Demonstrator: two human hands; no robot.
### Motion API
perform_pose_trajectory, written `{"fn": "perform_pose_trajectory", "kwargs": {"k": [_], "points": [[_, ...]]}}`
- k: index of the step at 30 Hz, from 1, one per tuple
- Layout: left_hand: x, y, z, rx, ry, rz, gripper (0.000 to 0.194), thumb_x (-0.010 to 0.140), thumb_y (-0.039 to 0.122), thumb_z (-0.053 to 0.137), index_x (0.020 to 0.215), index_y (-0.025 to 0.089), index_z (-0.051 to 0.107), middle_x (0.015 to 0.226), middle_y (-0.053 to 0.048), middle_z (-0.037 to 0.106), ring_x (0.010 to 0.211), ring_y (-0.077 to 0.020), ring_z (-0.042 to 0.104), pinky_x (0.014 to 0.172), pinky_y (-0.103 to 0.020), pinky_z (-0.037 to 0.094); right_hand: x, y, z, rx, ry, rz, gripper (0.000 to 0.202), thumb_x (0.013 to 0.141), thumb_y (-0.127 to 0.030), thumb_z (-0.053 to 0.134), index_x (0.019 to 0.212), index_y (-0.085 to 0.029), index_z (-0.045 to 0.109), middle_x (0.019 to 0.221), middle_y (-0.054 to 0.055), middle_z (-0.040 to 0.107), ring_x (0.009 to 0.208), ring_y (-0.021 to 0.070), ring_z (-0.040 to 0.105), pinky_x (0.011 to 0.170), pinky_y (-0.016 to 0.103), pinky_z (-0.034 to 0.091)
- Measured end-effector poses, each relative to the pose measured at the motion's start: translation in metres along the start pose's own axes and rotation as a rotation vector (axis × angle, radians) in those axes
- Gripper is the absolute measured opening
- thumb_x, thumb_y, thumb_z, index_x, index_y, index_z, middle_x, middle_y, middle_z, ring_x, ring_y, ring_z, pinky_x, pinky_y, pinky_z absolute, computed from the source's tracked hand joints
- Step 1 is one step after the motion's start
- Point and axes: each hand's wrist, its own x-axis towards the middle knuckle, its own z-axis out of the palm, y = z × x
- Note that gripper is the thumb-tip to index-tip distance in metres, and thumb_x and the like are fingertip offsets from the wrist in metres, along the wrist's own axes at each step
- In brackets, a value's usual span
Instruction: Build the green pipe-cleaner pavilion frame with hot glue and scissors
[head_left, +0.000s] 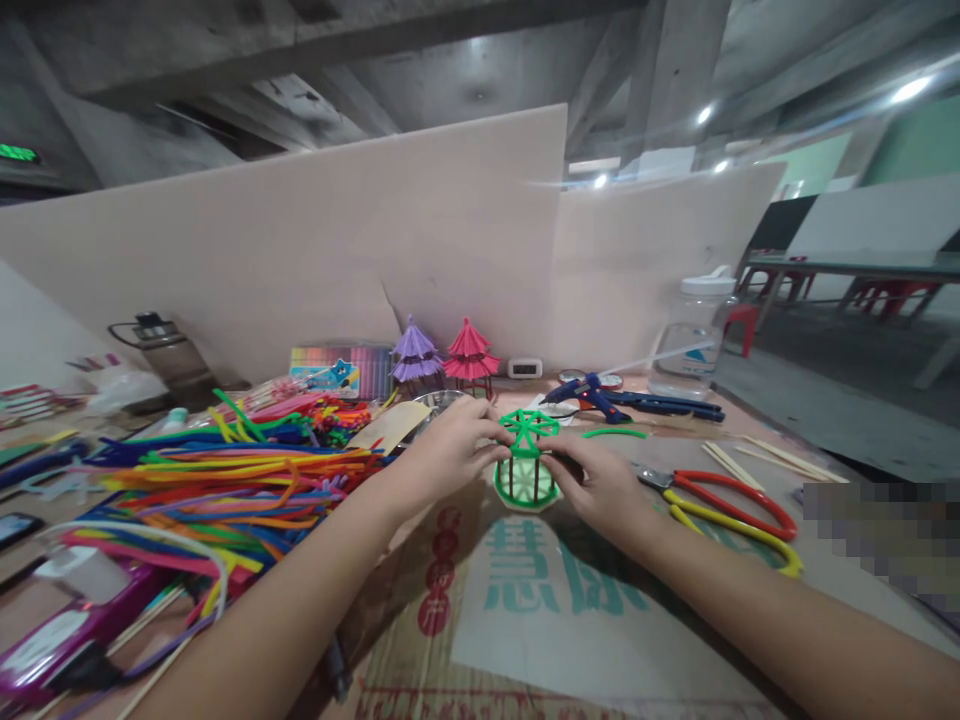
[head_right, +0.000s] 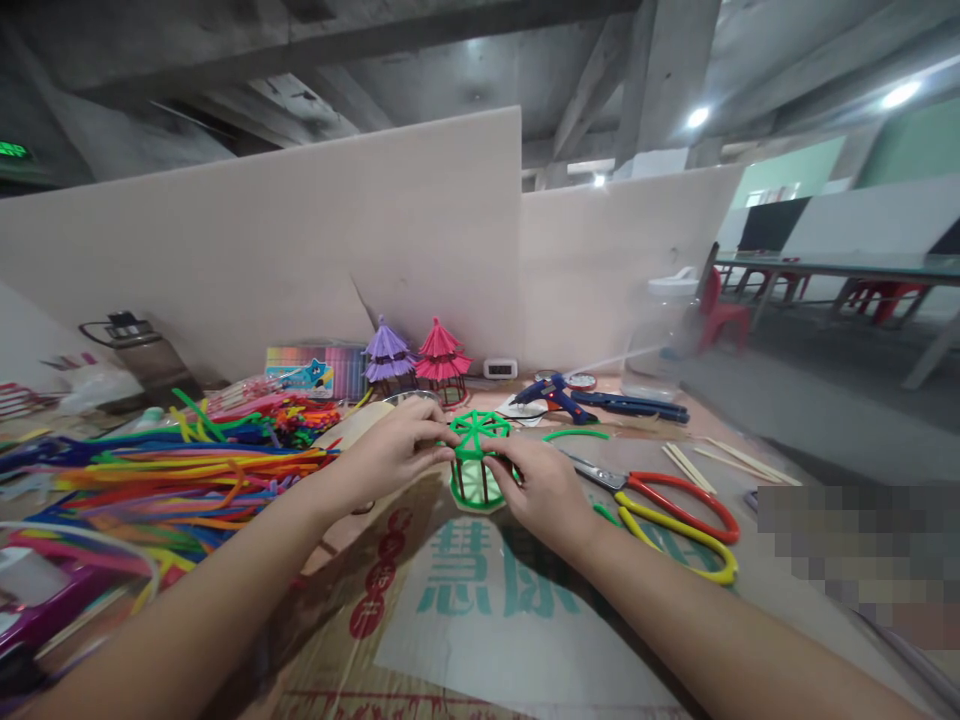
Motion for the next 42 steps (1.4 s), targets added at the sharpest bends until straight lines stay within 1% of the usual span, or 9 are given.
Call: {"fn": "perform_pose_trajectory", "kwargs": {"k": [7, 15, 18, 21, 24, 28, 31, 36, 42], "points": [[-0.001, 0.009, -0.01, 0.009, -0.074, -0.028, 0.015, 0.09, 0.029, 0.063, 0.097, 0.019, 0.072, 0.095, -0.005, 0.06, 0.1, -0.022, 0.055, 0.084, -0.033, 0.044, 0.002, -0.002, -0.002, -0.009, -0.006, -0.059, 0.018, 0.096, -0.024, 0.054, 0.107, -0.02, 0.066, 0.098, 0.006, 0.076, 0.087, 0.0208, 0.071, 0.076, 0.034, 0.054], [-0.002, 0.004, -0.01, 0.0, -0.072, -0.02, 0.012, 0.088, 0.028, 0.062, 0.094, 0.021, 0.069, 0.098, -0.004, 0.06, 0.1, -0.0206, 0.054, 0.085, -0.032, 0.042, 0.004, -0.004, 0.001, 0.0, -0.029, -0.044, 0.018, 0.095, -0.025, 0.054, 0.104, -0.02, 0.068, 0.095, 0.006, 0.076, 0.085, 0.0205, 0.07, 0.074, 0.032, 0.052], [-0.002, 0.002, -0.009, -0.005, -0.065, -0.036, 0.013, 0.089, 0.027, 0.059, 0.094, 0.02, 0.068, 0.097, -0.004, 0.06, 0.1, -0.0208, 0.054, 0.085, -0.032, 0.042, 0.015, -0.005, -0.01, 0.021, -0.045, -0.029, 0.021, 0.095, -0.029, 0.052, 0.102, -0.02, 0.07, 0.095, 0.005, 0.076, 0.084, 0.0195, 0.069, 0.075, 0.031, 0.051], [-0.003, 0.001, -0.009, -0.006, -0.068, -0.045, 0.013, 0.089, 0.027, 0.058, 0.094, 0.02, 0.067, 0.098, -0.004, 0.061, 0.099, -0.0211, 0.055, 0.086, -0.032, 0.043, 0.035, 0.007, -0.041, 0.016, 0.027, 0.185, 0.027, 0.095, -0.037, 0.05, 0.09, -0.019, 0.07, 0.081, 0.004, 0.074, 0.072, 0.0176, 0.066, 0.064, 0.027, 0.047], [-0.002, 0.0, -0.01, -0.006, -0.079, -0.053, 0.015, 0.088, 0.029, 0.057, 0.093, 0.02, 0.068, 0.099, -0.004, 0.061, 0.099, -0.0215, 0.055, 0.087, -0.033, 0.043, 0.05, 0.04, -0.08, -0.022, 0.077, 0.456, 0.032, 0.091, -0.043, 0.051, 0.08, -0.018, 0.069, 0.066, 0.003, 0.067, 0.063, 0.0172, 0.061, 0.058, 0.027, 0.044], [-0.002, 0.003, -0.012, -0.001, -0.08, -0.045, 0.017, 0.089, 0.028, 0.055, 0.095, 0.02, 0.068, 0.099, -0.005, 0.062, 0.1, -0.0219, 0.055, 0.089, -0.034, 0.043, 0.046, 0.094, -0.106, -0.079, -0.098, 0.663, 0.024, 0.085, -0.037, 0.057, 0.087, -0.017, 0.07, 0.08, 0.006, 0.072, 0.073, 0.0195, 0.065, 0.066, 0.028, 0.048], [-0.002, 0.007, -0.014, 0.015, -0.09, -0.049, 0.016, 0.087, 0.03, 0.059, 0.096, 0.02, 0.069, 0.099, -0.005, 0.062, 0.1, -0.0223, 0.055, 0.087, -0.034, 0.043, 0.04, 0.119, -0.098, -0.161, -0.188, 0.695, 0.025, 0.077, -0.031, 0.066, 0.095, -0.015, 0.072, 0.086, 0.009, 0.074, 0.073, 0.0209, 0.065, 0.066, 0.03, 0.048], [-0.001, 0.013, -0.012, 0.097, -0.059, -0.032, 0.022, 0.083, 0.041, 0.068, 0.092, 0.02, 0.068, 0.098, -0.005, 0.06, 0.095, -0.022, 0.054, 0.084, -0.033, 0.042, 0.05, 0.135, -0.06, -0.121, -0.293, 0.652, 0.032, 0.067, -0.028, 0.077, 0.098, -0.017, 0.073, 0.084, 0.005, 0.075, 0.072, 0.0199, 0.066, 0.068, 0.028, 0.05], [0.001, 0.014, -0.01, 0.191, -0.026, -0.046, 0.03, 0.081, 0.043, 0.074, 0.096, 0.018, 0.066, 0.099, -0.007, 0.061, 0.099, -0.0254, 0.053, 0.084, -0.036, 0.043, 0.056, 0.145, -0.022, -0.171, -0.254, 0.722, 0.024, 0.072, -0.024, 0.073, 0.092, -0.012, 0.072, 0.08, 0.01, 0.074, 0.076, 0.0238, 0.068, 0.072, 0.032, 0.051]]}}
